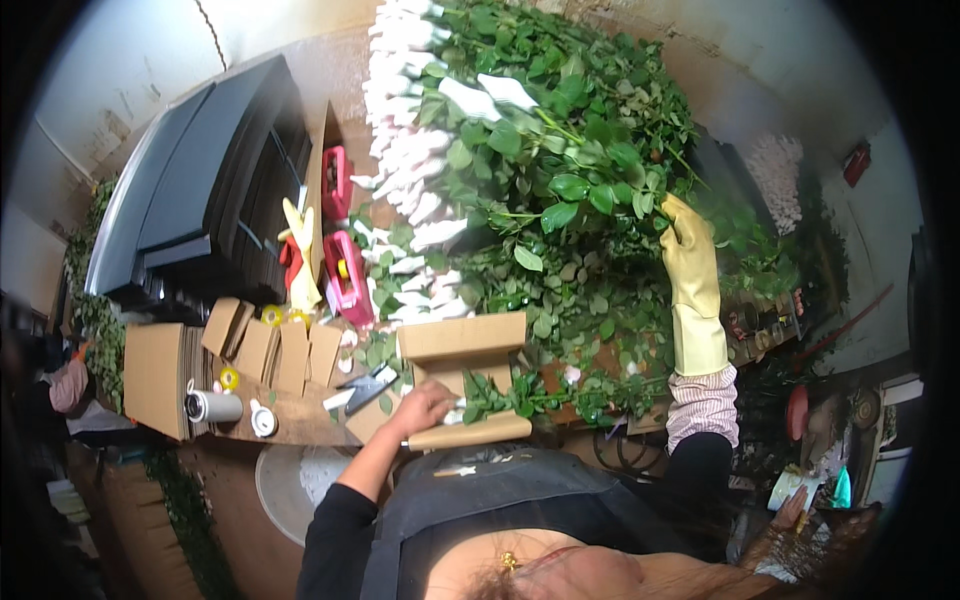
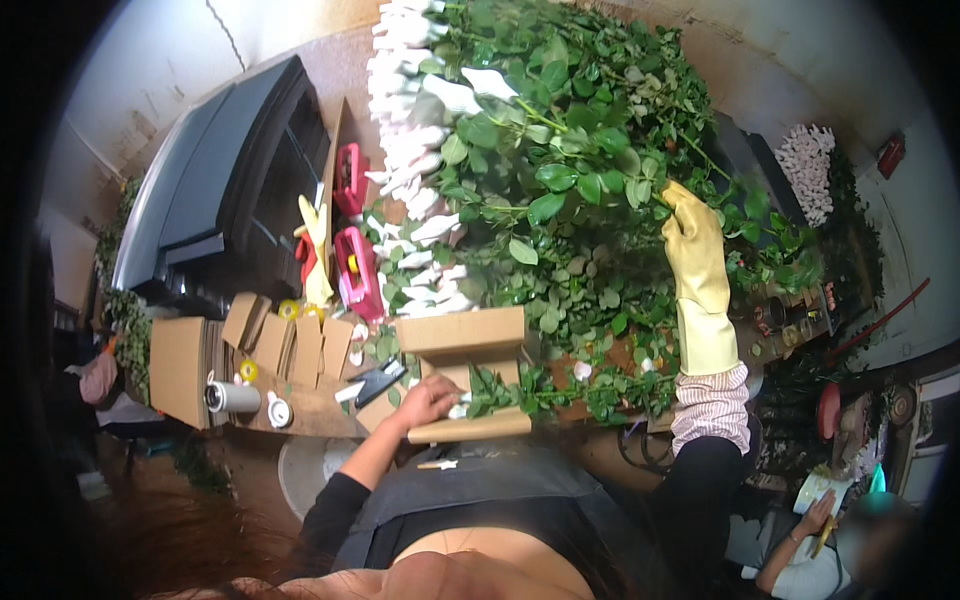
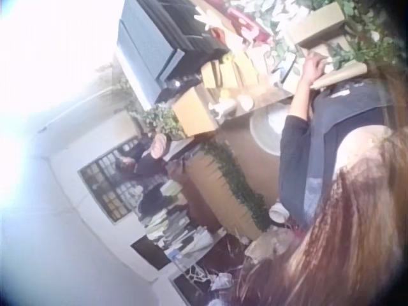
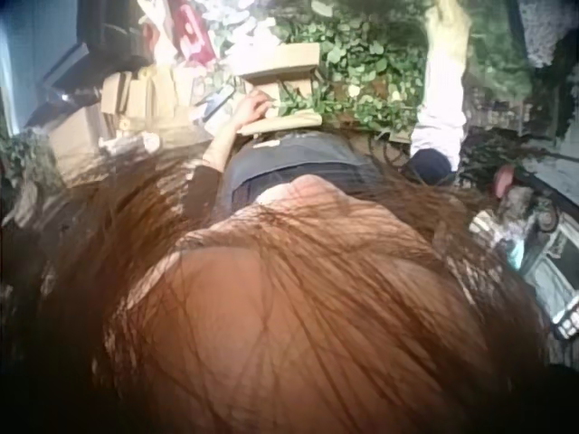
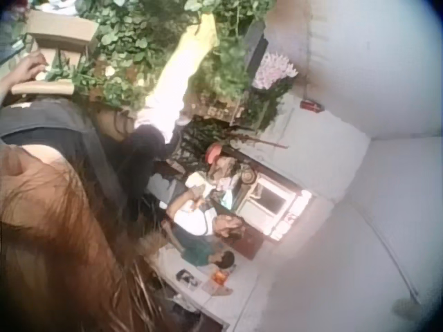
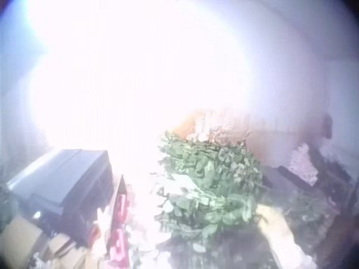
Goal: The person arranges white flowers and green leaves into a black tray and then into a cardboard box. They handle the flowers and leaves by hand, placing them carefully into the containers.
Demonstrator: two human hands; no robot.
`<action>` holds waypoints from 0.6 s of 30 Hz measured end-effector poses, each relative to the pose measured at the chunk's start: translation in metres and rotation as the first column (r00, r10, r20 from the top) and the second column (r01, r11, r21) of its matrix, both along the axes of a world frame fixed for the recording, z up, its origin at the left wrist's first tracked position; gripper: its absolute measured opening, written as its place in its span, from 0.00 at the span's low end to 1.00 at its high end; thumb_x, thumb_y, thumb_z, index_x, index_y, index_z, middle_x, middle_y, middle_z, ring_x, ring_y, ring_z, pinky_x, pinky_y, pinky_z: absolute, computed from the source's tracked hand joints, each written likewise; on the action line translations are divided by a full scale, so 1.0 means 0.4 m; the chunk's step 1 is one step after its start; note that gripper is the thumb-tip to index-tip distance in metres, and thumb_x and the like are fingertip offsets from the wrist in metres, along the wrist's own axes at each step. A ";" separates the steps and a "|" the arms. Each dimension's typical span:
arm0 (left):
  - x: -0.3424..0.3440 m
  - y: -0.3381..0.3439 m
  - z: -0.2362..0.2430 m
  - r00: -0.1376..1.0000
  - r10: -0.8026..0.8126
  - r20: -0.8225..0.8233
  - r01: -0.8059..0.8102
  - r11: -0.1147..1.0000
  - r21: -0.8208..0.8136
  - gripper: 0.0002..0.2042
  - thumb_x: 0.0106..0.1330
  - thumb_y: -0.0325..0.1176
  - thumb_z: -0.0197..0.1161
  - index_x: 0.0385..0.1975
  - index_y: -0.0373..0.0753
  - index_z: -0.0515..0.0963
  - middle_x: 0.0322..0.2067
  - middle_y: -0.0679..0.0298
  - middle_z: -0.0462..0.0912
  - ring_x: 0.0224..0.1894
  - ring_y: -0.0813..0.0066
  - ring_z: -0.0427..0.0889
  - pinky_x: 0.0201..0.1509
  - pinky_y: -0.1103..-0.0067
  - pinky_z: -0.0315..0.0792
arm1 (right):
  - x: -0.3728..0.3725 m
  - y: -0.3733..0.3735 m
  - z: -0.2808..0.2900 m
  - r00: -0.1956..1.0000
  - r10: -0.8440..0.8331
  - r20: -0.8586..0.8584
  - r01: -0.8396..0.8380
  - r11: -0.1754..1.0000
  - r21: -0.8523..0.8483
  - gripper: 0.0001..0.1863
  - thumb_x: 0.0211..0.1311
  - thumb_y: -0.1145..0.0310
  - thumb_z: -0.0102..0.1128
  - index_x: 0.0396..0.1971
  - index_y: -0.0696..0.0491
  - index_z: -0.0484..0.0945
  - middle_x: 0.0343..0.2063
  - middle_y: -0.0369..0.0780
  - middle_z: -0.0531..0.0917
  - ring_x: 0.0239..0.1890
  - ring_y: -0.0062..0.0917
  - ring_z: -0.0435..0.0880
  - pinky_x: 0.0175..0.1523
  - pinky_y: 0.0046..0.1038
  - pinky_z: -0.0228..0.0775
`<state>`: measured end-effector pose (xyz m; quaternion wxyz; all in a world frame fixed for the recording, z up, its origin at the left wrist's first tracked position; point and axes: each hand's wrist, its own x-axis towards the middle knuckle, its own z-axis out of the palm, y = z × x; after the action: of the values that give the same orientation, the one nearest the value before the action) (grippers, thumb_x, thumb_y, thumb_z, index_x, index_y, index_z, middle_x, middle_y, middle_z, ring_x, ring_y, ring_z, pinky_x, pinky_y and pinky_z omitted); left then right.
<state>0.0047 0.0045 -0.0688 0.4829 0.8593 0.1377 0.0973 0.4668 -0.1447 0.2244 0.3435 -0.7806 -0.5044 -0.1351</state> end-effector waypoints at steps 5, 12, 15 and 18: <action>-0.001 0.000 0.012 0.998 0.057 0.013 -0.057 0.998 -0.004 0.08 0.62 0.32 0.67 0.38 0.39 0.87 0.36 0.57 0.84 0.43 0.55 0.82 0.49 0.66 0.77 | -0.106 -0.033 -0.022 0.996 0.049 -0.069 -0.049 0.999 -0.004 0.21 0.59 0.79 0.60 0.54 0.59 0.79 0.57 0.48 0.82 0.53 0.39 0.84 0.59 0.31 0.74; 0.010 -0.022 0.020 0.995 0.102 -0.014 -0.102 0.993 -0.058 0.07 0.64 0.33 0.68 0.36 0.38 0.86 0.36 0.58 0.82 0.41 0.58 0.82 0.46 0.68 0.77 | -0.202 -0.100 -0.281 0.995 -0.065 -0.075 0.035 0.937 -0.348 0.16 0.55 0.75 0.70 0.45 0.55 0.83 0.53 0.43 0.84 0.56 0.39 0.82 0.61 0.37 0.75; 0.005 -0.022 0.008 0.991 0.121 -0.053 -0.125 0.990 -0.068 0.07 0.65 0.32 0.69 0.39 0.39 0.87 0.36 0.60 0.82 0.40 0.63 0.83 0.44 0.72 0.77 | -0.204 -0.069 -0.273 0.998 0.012 0.069 -0.002 0.990 -0.140 0.18 0.54 0.76 0.67 0.47 0.53 0.83 0.54 0.47 0.83 0.56 0.41 0.82 0.63 0.36 0.72; 0.022 -0.020 0.025 0.991 0.103 -0.086 -0.107 0.993 -0.050 0.07 0.64 0.34 0.68 0.38 0.41 0.87 0.36 0.60 0.82 0.41 0.59 0.82 0.46 0.68 0.77 | -0.125 -0.079 -0.295 0.988 0.014 0.156 0.025 0.970 -0.240 0.20 0.55 0.79 0.63 0.50 0.53 0.83 0.57 0.47 0.82 0.57 0.43 0.80 0.67 0.39 0.68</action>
<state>0.0135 -0.0034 -0.0587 0.4941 0.8407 0.2053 0.0830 0.4168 -0.1763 0.1065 0.2048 -0.8049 -0.5404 -0.1347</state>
